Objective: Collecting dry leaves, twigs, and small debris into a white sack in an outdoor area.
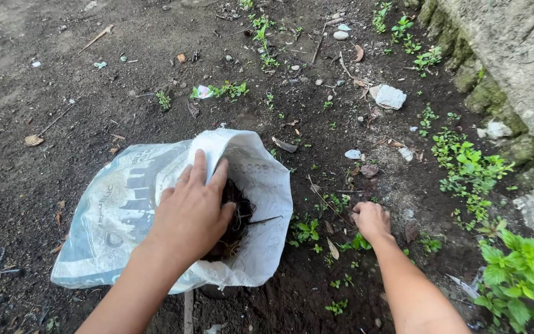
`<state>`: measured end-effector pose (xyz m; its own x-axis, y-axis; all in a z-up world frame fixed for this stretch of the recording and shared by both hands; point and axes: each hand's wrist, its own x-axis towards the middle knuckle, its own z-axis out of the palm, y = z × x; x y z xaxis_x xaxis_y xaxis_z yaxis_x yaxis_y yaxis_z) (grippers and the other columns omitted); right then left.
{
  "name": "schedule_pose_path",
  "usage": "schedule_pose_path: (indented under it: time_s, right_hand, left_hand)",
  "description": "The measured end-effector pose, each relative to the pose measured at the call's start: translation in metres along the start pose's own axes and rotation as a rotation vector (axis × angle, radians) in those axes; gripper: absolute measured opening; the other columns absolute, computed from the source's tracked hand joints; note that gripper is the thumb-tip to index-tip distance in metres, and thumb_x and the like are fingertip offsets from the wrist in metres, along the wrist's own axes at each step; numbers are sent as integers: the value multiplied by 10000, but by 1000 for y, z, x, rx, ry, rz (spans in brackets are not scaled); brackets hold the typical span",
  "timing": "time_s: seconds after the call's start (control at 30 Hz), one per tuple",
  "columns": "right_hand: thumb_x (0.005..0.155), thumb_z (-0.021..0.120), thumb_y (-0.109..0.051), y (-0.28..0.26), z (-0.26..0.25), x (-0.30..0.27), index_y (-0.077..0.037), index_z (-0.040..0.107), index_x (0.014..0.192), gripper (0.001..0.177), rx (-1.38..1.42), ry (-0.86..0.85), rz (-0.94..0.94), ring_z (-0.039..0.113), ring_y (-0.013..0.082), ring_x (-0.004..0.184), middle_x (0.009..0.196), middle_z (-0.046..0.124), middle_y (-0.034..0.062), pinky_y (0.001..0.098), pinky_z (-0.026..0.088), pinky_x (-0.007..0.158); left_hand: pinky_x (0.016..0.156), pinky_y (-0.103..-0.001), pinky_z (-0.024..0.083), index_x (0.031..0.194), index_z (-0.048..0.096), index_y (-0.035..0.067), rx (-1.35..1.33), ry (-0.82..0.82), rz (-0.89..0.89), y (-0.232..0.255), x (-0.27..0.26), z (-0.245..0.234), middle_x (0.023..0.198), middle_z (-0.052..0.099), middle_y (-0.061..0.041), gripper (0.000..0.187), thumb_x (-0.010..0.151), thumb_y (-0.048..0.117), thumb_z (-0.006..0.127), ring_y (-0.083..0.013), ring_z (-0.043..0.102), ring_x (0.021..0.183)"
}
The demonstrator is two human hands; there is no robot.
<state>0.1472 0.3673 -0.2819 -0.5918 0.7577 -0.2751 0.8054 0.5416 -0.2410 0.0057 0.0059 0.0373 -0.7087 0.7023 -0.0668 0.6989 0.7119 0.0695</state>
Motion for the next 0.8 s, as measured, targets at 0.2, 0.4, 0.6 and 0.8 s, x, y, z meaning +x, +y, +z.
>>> schedule_pose_path:
  time_s: [0.2,0.4,0.6,0.8]
  right_hand:
    - [1027,649,-253,12,-5,6,-150,751,1186,216,194,108,77,719,196,860,1179,738,87,364,610,734]
    - [956,681,-227,-59,-42,-34,-130,738,1180,250,518,189,-136,692,163,702,1018,775,51,324,567,646]
    - [945,679,-213,-199,-74,-125,-181,700,1255,313,588,-167,-468,669,247,760,1014,809,64,407,559,725]
    - [928,700,-217,-183,-47,-71,-133,802,1094,212,605,130,-585,756,140,889,1065,806,26,309,604,819]
  left_hand:
    - [1064,-567,415,1589,307,149,15,37,-1,-9,-5,0,1632,224,-298,822,883,349,678,-432,365,1413]
    - [1051,-563,441,1561,305,198,17,61,9,-17,-14,-2,1584,232,-303,814,871,380,696,-444,382,1408]
    - [1037,-582,443,1606,306,224,11,52,22,-16,-9,-1,1594,194,-309,843,875,388,693,-430,361,1421]
    - [1077,-595,403,1541,362,149,-15,57,19,-12,-1,14,1621,217,-268,734,902,345,665,-429,367,1433]
